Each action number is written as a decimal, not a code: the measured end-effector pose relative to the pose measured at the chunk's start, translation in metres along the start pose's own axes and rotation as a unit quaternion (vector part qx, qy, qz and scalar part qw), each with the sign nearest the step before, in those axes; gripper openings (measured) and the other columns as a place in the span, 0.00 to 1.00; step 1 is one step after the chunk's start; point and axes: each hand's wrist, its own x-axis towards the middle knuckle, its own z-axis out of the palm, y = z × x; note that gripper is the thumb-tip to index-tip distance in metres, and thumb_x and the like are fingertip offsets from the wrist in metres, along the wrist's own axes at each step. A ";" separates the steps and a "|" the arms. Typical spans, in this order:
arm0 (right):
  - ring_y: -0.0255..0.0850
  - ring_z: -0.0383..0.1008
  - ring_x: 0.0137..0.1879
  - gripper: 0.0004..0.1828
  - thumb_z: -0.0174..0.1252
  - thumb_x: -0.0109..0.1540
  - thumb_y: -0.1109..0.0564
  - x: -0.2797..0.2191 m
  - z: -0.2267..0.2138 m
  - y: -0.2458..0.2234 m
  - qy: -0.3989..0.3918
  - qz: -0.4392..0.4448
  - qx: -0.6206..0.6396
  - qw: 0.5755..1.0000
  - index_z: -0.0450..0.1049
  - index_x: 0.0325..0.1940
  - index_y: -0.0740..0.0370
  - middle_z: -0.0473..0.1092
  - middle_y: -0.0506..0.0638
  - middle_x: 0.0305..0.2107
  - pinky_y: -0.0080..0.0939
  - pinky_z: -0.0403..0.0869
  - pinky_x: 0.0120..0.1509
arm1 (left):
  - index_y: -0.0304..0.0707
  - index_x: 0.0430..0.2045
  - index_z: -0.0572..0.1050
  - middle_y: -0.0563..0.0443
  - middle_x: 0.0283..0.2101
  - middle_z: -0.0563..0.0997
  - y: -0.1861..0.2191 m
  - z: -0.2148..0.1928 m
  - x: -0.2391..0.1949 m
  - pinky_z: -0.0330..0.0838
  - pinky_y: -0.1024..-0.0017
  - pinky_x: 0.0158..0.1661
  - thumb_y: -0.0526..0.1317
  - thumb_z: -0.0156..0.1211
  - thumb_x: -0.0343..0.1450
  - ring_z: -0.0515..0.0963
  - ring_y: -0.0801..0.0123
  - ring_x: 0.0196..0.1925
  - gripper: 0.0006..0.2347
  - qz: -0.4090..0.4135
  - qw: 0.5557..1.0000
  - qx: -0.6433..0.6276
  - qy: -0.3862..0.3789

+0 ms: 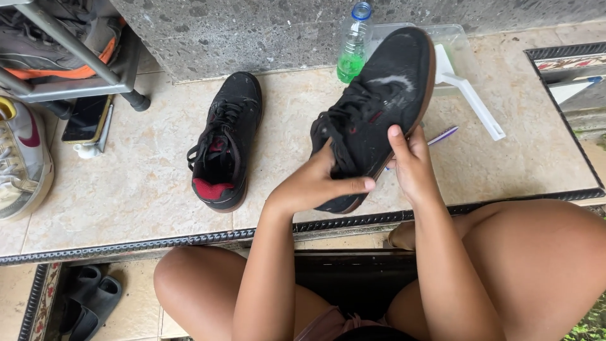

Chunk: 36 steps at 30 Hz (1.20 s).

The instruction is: The person scrubs a black sneaker with a toothbrush and wipes it with a cloth. They alternate between brushing the upper and wiping the surface, focusing on the same shoe throughout the clip.

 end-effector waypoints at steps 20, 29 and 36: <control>0.41 0.78 0.26 0.17 0.70 0.61 0.48 0.053 -0.089 0.083 0.228 0.027 -0.415 0.881 0.72 0.46 0.55 0.75 0.49 0.22 0.40 0.75 0.27 | 0.23 0.61 0.67 0.30 0.59 0.75 -0.208 -0.043 -0.007 0.71 0.49 0.58 0.27 0.64 0.66 0.77 0.50 0.58 0.26 -0.026 0.898 -0.420 0.124; 0.52 0.81 0.28 0.33 0.63 0.54 0.70 0.058 -0.077 0.035 0.168 0.186 -0.207 0.946 0.54 0.58 0.73 0.73 0.70 0.28 0.44 0.83 0.34 | 0.33 0.66 0.62 0.31 0.64 0.71 -0.196 -0.035 -0.006 0.67 0.45 0.61 0.31 0.64 0.69 0.73 0.45 0.63 0.29 -0.054 0.851 -0.476 0.217; 0.30 0.69 0.25 0.11 0.58 0.62 0.69 0.061 -0.078 0.047 0.249 0.100 0.169 0.948 0.80 0.43 0.58 0.71 0.44 0.22 0.27 0.66 0.27 | 0.35 0.15 0.67 0.50 0.19 0.70 -0.238 -0.052 -0.004 0.63 0.75 0.28 0.27 0.51 0.52 0.69 0.68 0.21 0.04 -0.067 0.838 -0.514 0.171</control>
